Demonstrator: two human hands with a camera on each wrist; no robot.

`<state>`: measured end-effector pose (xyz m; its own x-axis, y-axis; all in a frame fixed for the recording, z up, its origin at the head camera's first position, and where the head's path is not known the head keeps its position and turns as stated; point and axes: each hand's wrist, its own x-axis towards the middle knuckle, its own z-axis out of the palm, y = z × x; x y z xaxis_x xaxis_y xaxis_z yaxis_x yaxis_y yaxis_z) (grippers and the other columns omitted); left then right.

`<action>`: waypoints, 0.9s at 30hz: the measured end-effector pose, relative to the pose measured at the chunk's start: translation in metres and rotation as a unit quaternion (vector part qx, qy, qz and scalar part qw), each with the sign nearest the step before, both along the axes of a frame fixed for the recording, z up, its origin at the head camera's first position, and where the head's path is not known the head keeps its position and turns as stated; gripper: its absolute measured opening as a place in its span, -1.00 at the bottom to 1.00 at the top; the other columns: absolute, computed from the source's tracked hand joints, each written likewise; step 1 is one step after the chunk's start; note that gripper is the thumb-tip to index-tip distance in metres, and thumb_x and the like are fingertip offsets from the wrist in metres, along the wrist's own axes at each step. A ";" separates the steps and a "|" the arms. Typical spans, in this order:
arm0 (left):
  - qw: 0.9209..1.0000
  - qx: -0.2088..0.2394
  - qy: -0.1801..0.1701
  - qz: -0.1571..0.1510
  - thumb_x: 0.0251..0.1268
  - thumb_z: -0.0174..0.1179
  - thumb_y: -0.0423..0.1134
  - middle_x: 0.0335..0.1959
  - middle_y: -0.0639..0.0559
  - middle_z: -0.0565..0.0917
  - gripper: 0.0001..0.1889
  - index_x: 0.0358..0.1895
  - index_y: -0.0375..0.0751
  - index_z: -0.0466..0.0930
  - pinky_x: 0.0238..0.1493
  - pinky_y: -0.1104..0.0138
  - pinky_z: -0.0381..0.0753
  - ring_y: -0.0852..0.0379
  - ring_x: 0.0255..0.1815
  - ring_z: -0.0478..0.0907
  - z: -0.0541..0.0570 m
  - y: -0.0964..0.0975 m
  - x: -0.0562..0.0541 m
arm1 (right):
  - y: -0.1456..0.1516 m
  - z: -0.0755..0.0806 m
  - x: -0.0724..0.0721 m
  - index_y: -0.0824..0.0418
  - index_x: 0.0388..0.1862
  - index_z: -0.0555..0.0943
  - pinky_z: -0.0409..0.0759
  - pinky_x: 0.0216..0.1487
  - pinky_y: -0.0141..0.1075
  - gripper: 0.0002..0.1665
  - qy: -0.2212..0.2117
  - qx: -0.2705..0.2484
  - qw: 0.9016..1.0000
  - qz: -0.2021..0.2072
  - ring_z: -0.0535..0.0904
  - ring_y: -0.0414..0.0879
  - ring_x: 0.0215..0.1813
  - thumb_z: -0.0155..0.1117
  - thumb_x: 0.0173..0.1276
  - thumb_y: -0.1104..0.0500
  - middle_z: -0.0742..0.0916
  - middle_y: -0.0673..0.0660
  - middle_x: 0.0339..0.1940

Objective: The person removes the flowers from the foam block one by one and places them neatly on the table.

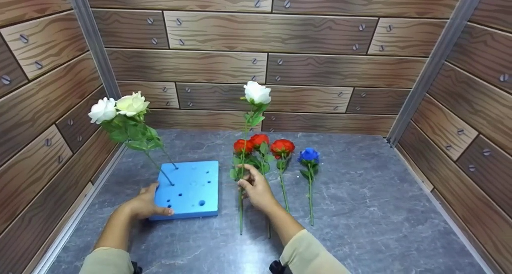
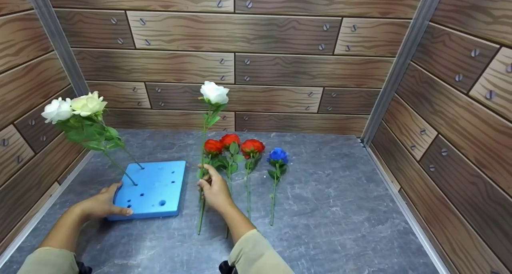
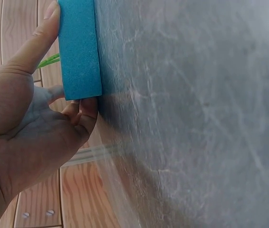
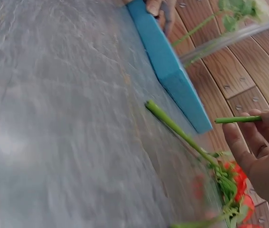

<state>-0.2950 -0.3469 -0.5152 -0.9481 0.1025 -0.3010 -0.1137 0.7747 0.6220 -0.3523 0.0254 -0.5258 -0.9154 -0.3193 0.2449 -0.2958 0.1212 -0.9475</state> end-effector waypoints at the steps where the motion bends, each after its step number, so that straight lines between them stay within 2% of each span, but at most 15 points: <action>1: 1.000 0.000 -0.001 0.001 0.22 0.58 0.21 0.66 -0.77 -0.21 0.43 0.73 -0.47 -0.33 0.64 -0.53 -0.02 -0.76 0.69 -0.28 0.000 -0.001 0.001 | 0.003 0.000 0.000 0.19 0.51 0.50 0.81 -0.35 -0.14 -0.48 -0.005 0.004 1.000 -0.001 0.71 -0.09 -0.22 0.21 0.64 0.37 0.73 0.37 -0.17; 9: 1.000 0.001 -0.002 -0.002 0.19 0.58 0.25 0.67 -0.76 -0.21 0.45 0.74 -0.46 -0.33 0.63 -0.53 0.01 -0.76 0.69 -0.27 -0.001 -0.003 0.000 | 0.035 0.001 0.007 0.22 0.49 0.50 0.75 -0.40 -0.27 -0.49 -0.046 0.022 0.998 -0.022 0.72 -0.06 -0.21 0.15 0.64 0.43 0.58 0.14 -0.14; 14: 1.000 0.003 -0.007 -0.001 0.17 0.59 0.27 0.68 -0.74 -0.23 0.47 0.74 -0.44 -0.34 0.63 -0.53 0.00 -0.76 0.69 -0.28 -0.002 -0.002 0.000 | 0.054 0.001 0.009 0.21 0.47 0.51 0.76 -0.45 -0.26 -0.49 -0.057 0.032 0.997 -0.045 0.71 -0.07 -0.24 0.15 0.62 0.46 0.58 0.12 -0.20; 20: 1.000 0.001 -0.004 -0.003 0.20 0.58 0.25 0.66 -0.76 -0.21 0.45 0.74 -0.46 -0.34 0.62 -0.54 0.02 -0.77 0.68 -0.27 -0.001 -0.001 0.000 | 0.076 0.003 0.012 0.19 0.46 0.54 0.82 -0.42 -0.10 -0.47 -0.063 0.054 0.994 -0.075 0.73 -0.03 -0.25 0.18 0.59 0.47 0.56 0.11 -0.21; 27: 1.000 0.005 -0.003 -0.002 0.21 0.58 0.24 0.66 -0.76 -0.20 0.45 0.73 -0.47 -0.33 0.62 -0.54 0.03 -0.76 0.68 -0.28 0.001 0.000 0.001 | 0.098 0.005 0.016 0.18 0.46 0.55 0.75 -0.51 -0.21 -0.44 -0.082 0.061 0.989 -0.111 0.69 -0.06 -0.28 0.18 0.57 0.49 0.57 0.11 -0.25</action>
<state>-0.2936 -0.3472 -0.5138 -0.9459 0.1100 -0.3053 -0.1139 0.7684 0.6298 -0.3365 0.1233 -0.5208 -0.9905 -0.1242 0.0589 -0.0923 0.2830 -0.9547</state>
